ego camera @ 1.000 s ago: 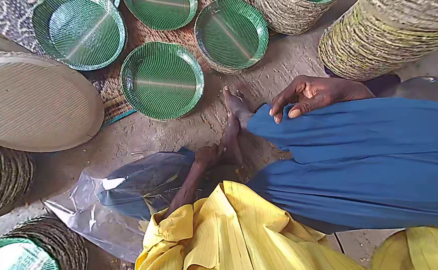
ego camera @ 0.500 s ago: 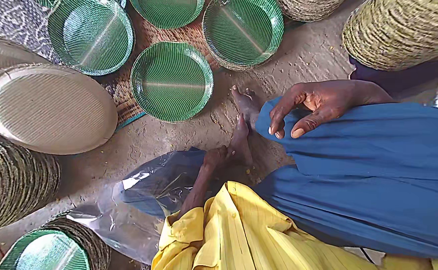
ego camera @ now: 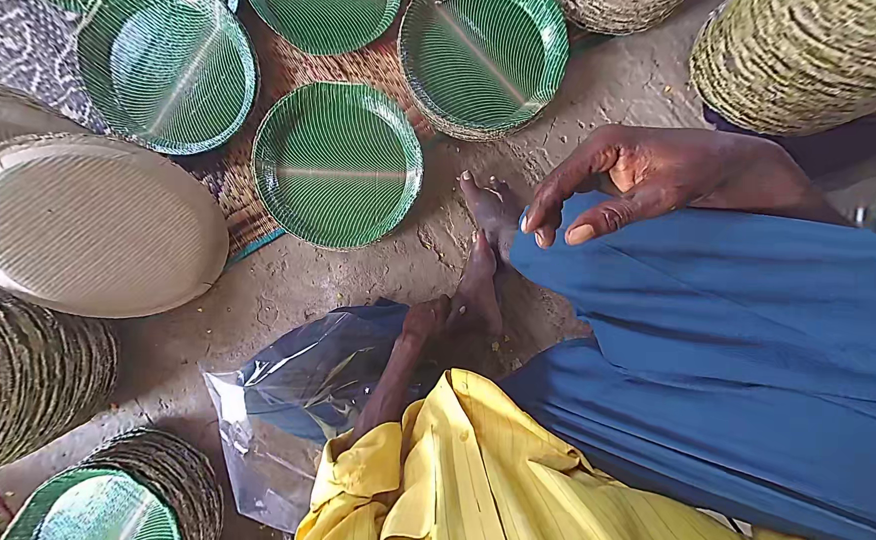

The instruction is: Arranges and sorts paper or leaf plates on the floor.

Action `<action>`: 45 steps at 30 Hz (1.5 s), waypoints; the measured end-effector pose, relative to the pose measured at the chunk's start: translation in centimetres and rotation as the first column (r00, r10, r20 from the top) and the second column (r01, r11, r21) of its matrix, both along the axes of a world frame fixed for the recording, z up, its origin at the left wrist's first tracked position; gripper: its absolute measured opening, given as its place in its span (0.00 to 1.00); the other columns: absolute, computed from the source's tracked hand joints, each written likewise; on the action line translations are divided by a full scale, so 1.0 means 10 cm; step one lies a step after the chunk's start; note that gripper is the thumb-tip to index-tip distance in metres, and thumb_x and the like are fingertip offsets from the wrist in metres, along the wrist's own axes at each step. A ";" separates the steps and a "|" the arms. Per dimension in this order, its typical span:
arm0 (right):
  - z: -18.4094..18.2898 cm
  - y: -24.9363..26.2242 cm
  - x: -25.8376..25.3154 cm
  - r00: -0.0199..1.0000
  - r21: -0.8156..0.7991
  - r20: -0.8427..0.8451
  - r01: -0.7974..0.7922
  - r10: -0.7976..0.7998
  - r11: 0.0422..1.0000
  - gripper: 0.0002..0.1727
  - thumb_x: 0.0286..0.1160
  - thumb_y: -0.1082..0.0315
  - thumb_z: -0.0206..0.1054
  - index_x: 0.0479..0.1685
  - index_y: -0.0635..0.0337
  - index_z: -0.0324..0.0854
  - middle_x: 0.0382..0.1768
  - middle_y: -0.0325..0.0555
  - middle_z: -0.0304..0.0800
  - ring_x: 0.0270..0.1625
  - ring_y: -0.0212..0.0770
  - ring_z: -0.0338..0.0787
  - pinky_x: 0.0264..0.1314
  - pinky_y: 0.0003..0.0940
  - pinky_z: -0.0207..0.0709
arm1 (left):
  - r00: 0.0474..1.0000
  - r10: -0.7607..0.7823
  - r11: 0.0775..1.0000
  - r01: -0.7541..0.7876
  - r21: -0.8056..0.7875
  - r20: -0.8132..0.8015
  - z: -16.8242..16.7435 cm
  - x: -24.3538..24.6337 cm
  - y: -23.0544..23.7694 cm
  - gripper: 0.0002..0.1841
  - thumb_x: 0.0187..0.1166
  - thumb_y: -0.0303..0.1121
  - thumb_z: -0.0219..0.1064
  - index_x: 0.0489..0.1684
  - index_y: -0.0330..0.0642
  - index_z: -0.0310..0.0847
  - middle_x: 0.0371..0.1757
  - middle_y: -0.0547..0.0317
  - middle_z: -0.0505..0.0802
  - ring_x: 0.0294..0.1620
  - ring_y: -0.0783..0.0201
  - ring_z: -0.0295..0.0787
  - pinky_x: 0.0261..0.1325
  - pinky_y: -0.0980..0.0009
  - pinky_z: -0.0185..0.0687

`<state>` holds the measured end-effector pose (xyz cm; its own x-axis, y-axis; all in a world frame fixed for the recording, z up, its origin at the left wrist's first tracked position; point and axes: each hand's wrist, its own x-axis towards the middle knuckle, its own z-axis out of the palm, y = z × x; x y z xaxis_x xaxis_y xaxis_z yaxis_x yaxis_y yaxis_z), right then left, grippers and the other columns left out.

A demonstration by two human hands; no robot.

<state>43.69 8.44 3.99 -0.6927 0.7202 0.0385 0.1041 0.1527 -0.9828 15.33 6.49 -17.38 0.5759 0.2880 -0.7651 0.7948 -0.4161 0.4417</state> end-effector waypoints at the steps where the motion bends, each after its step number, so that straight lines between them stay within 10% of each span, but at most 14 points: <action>1: 0.02 0.02 0.00 1.000 0.028 0.015 0.016 -0.017 0.999 0.16 0.76 0.58 0.70 0.50 0.60 0.91 0.38 0.31 0.97 0.41 0.25 0.96 0.49 0.20 0.91 | 1.000 0.002 1.000 -0.002 -0.001 0.000 0.00 0.00 0.00 0.34 0.94 0.57 0.40 0.76 0.36 0.73 0.67 0.35 0.88 0.72 0.38 0.84 0.73 0.38 0.75; 15: 0.47 0.38 -0.14 0.964 0.088 0.166 0.196 -0.208 0.977 0.09 0.73 0.73 0.71 0.50 0.60 0.90 0.37 0.32 0.96 0.38 0.24 0.94 0.45 0.20 0.91 | 0.999 0.011 1.000 -0.009 -0.028 0.052 -0.11 -0.07 0.07 0.35 0.93 0.60 0.40 0.73 0.37 0.75 0.62 0.35 0.90 0.69 0.38 0.87 0.72 0.38 0.76; 35: 0.77 0.55 -0.80 0.901 0.272 0.430 -0.061 -0.064 0.960 0.07 0.76 0.67 0.71 0.44 0.58 0.93 0.33 0.34 0.94 0.34 0.23 0.90 0.37 0.21 0.86 | 0.998 0.013 1.000 -0.012 -0.014 0.056 -0.17 -0.07 0.06 0.35 0.92 0.60 0.40 0.73 0.38 0.76 0.61 0.35 0.91 0.67 0.37 0.87 0.70 0.36 0.77; 45: 0.48 0.23 -1.12 0.523 -0.014 0.820 -0.386 0.231 0.923 0.11 0.81 0.60 0.72 0.52 0.55 0.92 0.23 0.36 0.87 0.27 0.33 0.84 0.39 0.35 0.79 | 0.994 0.029 0.994 -0.040 0.105 0.102 -0.01 -0.11 0.04 0.31 0.93 0.53 0.47 0.73 0.33 0.77 0.69 0.34 0.87 0.74 0.38 0.83 0.78 0.40 0.71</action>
<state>32.44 10.76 8.79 -0.6694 0.4923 -0.5564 0.7425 0.4685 -0.4788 14.20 6.93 -17.48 0.6362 0.3858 -0.6682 0.7637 -0.4383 0.4740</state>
